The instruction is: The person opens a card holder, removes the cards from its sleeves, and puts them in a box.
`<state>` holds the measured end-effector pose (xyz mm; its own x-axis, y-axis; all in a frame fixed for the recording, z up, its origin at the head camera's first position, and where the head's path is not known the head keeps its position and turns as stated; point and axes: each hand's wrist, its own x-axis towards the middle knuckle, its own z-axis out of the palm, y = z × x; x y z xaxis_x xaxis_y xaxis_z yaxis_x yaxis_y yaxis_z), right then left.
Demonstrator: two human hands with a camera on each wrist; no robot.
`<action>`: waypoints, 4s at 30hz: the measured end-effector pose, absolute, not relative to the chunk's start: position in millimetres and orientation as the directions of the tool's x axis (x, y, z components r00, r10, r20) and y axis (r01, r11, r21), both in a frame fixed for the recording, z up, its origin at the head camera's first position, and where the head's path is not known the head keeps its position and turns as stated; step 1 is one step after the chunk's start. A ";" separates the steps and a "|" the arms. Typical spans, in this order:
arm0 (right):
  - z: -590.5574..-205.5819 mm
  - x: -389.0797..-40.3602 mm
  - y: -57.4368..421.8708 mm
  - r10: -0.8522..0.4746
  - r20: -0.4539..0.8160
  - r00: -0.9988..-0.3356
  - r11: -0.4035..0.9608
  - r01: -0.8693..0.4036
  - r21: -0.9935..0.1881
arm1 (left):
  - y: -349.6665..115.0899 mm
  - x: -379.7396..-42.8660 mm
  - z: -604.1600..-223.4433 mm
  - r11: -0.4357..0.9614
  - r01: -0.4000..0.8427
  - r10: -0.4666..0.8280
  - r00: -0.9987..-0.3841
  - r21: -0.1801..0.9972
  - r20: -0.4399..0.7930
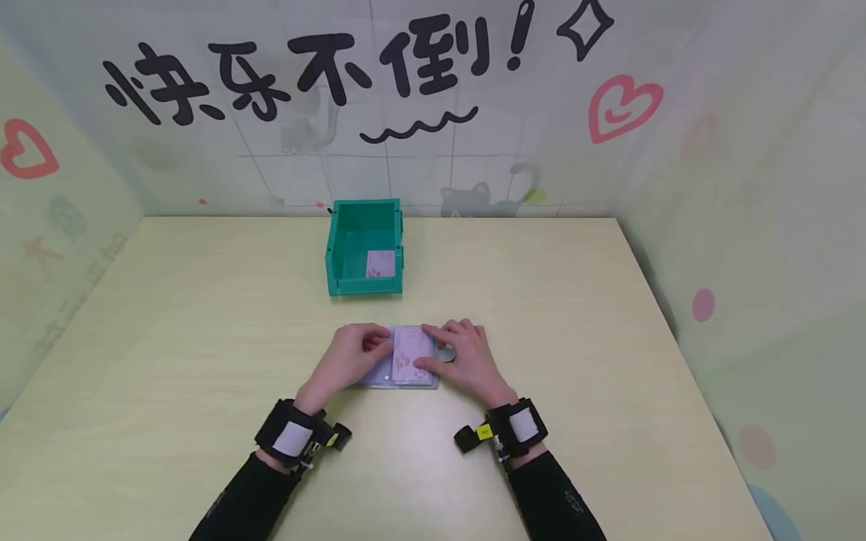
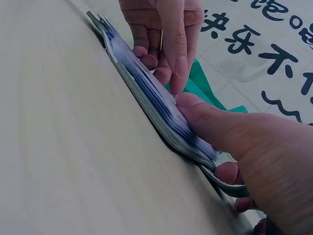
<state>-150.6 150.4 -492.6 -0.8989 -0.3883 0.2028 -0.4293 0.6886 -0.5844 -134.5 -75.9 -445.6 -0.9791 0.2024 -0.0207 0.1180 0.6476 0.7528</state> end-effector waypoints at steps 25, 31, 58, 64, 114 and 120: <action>-489.9 -150.1 148.7 -0.401 0.201 -0.894 0.704 -0.442 -0.556 | -75.8 -141.2 -460.7 0.573 0.048 0.187 -0.980 0.818 -0.073; -489.2 -150.8 149.5 -0.412 0.199 -0.889 0.697 -0.448 -0.560 | -75.7 -142.3 -460.1 0.568 0.038 0.190 -0.978 0.822 -0.085; -486.4 -152.5 149.1 -0.406 0.184 -0.895 0.698 -0.434 -0.570 | -84.2 -147.8 -448.1 0.609 0.004 0.217 -0.963 0.793 -0.162; -487.7 -153.8 150.2 -0.402 0.187 -0.896 0.703 -0.433 -0.564 | -87.7 -150.0 -445.4 0.581 -0.054 0.203 -0.957 0.812 -0.209; -493.9 -153.3 151.9 -0.395 0.174 -0.902 0.705 -0.419 -0.571 | -116.5 -198.2 -426.3 0.480 0.024 -0.019 -0.999 0.877 0.038; -495.0 -153.7 151.6 -0.401 0.195 -0.895 0.700 -0.437 -0.565 | -111.9 -210.9 -418.5 0.516 0.062 -0.001 -0.997 0.854 0.072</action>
<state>-153.7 151.6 -495.0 -0.8948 -0.4013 0.1955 -0.4372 0.6996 -0.5651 -210.9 -111.9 -418.5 -0.9974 -0.0006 0.0724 0.0617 0.5159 0.8544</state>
